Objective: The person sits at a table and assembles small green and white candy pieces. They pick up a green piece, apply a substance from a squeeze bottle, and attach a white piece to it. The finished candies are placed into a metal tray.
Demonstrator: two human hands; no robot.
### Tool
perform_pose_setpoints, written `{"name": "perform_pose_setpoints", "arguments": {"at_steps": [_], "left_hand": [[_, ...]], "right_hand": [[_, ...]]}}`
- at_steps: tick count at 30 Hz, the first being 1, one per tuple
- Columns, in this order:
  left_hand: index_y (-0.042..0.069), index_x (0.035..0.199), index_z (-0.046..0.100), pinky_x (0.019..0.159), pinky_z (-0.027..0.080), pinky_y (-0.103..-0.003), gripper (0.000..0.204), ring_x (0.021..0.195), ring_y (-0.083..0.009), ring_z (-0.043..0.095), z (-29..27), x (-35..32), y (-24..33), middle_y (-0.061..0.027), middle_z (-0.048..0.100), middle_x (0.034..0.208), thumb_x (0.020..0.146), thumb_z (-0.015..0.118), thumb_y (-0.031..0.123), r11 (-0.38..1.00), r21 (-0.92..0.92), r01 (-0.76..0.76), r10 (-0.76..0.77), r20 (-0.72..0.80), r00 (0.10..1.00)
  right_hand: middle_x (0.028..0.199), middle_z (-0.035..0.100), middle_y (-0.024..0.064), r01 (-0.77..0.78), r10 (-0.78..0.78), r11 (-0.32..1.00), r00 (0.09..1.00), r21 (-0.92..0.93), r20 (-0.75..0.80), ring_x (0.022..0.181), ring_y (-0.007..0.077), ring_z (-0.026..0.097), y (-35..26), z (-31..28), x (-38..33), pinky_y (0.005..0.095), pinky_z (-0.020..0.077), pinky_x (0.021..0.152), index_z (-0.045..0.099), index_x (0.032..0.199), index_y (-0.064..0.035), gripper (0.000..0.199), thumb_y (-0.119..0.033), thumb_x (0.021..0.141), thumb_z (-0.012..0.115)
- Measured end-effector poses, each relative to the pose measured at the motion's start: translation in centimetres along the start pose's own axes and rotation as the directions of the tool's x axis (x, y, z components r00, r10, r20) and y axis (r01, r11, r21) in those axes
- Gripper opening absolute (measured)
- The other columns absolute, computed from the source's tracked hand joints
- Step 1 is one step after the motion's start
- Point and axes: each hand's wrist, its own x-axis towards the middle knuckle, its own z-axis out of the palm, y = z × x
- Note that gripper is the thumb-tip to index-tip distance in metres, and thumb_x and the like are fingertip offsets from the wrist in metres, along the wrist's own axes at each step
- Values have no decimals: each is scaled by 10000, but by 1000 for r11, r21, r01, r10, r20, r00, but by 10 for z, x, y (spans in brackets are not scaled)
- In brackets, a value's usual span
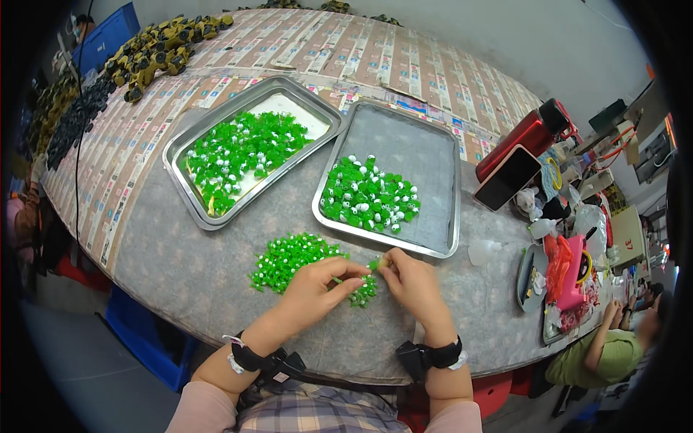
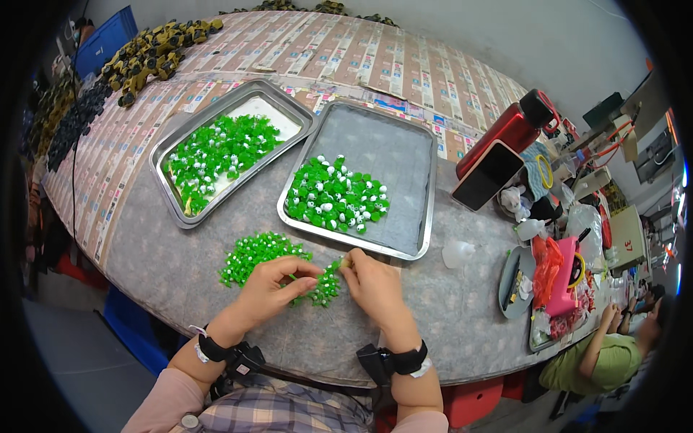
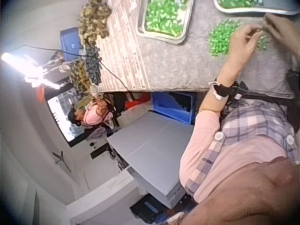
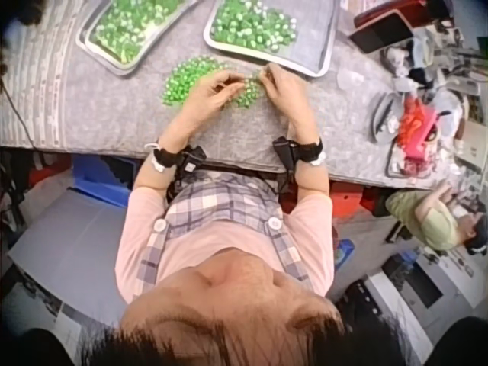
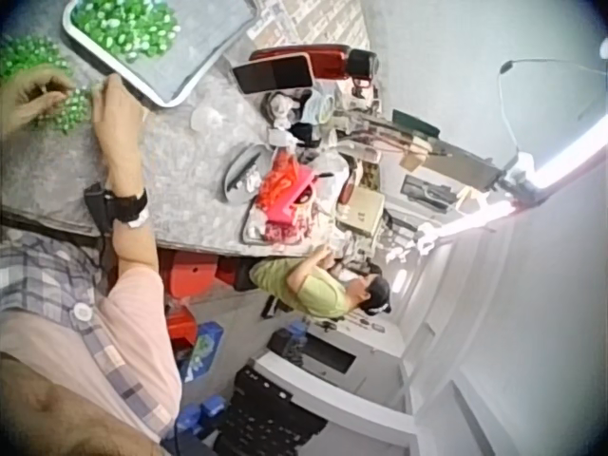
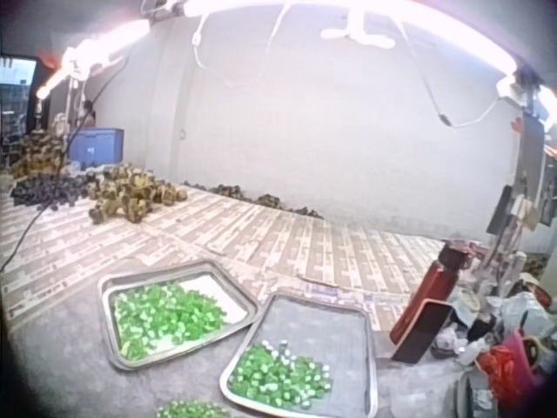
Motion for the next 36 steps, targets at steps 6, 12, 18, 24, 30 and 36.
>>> {"name": "perform_pose_setpoints", "arguments": {"at_steps": [6, 12, 18, 24, 30, 36], "left_hand": [[105, 909, 620, 604, 436, -256, 237, 716, -169, 550, 0, 1, -1, -44, 578, 785, 678, 621, 51, 887, 246, -392, 398, 28, 917], [80, 869, 630, 597, 435, -247, 196, 682, -153, 543, -3, -1, 0, -60, 568, 767, 679, 618, 34, 915, 182, -361, 378, -66, 923], [30, 890, 607, 619, 443, -197, 167, 703, -98, 543, -2, -2, 2, -45, 568, 767, 724, 591, 24, 968, -228, -101, 75, -120, 990], [2, 895, 574, 637, 467, -218, 139, 696, -110, 564, -4, -2, -3, -57, 586, 768, 759, 557, 26, 881, -472, 42, -73, -47, 996], [2, 844, 566, 624, 495, -268, 90, 661, -153, 585, -6, 2, -3, -97, 598, 767, 761, 555, 36, 674, -718, 174, -210, 40, 977], [20, 858, 554, 612, 497, -256, 100, 658, -150, 584, -9, 1, -12, -96, 594, 777, 764, 559, 52, 500, -829, 250, -253, 136, 958]], "right_hand": [[610, 441, -73, -247, -142, 541, 916, 804, 376, 558, -3, 371, -7, -15, -10, 163, 299, 482, 515, 856, -33, 101, -111, 795, 535], [662, 471, -51, 38, 32, 753, 995, 657, -95, 535, 12, 386, -11, -36, -12, 152, 282, 453, 525, 815, -39, 63, -100, 799, 528], [844, 499, 33, 50, 299, 937, 397, 346, -868, 784, 119, 456, 70, -91, -31, 240, 360, 662, 520, 910, -25, 224, -133, 735, 611], [978, 538, 97, -423, 386, 906, 811, 16, -440, 949, 182, 477, 131, -73, -41, 318, 381, 772, 524, 949, -21, 346, -170, 665, 656], [860, 562, 73, 140, 406, 734, 694, 664, -595, 727, 101, 526, 43, -78, -20, 199, 400, 573, 489, 978, 4, 376, -248, 731, 619], [781, 484, 10, 378, 222, 712, 679, 592, -700, 681, 69, 466, -27, -69, -20, 176, 366, 588, 449, 951, -6, 530, -369, 651, 692]]}}
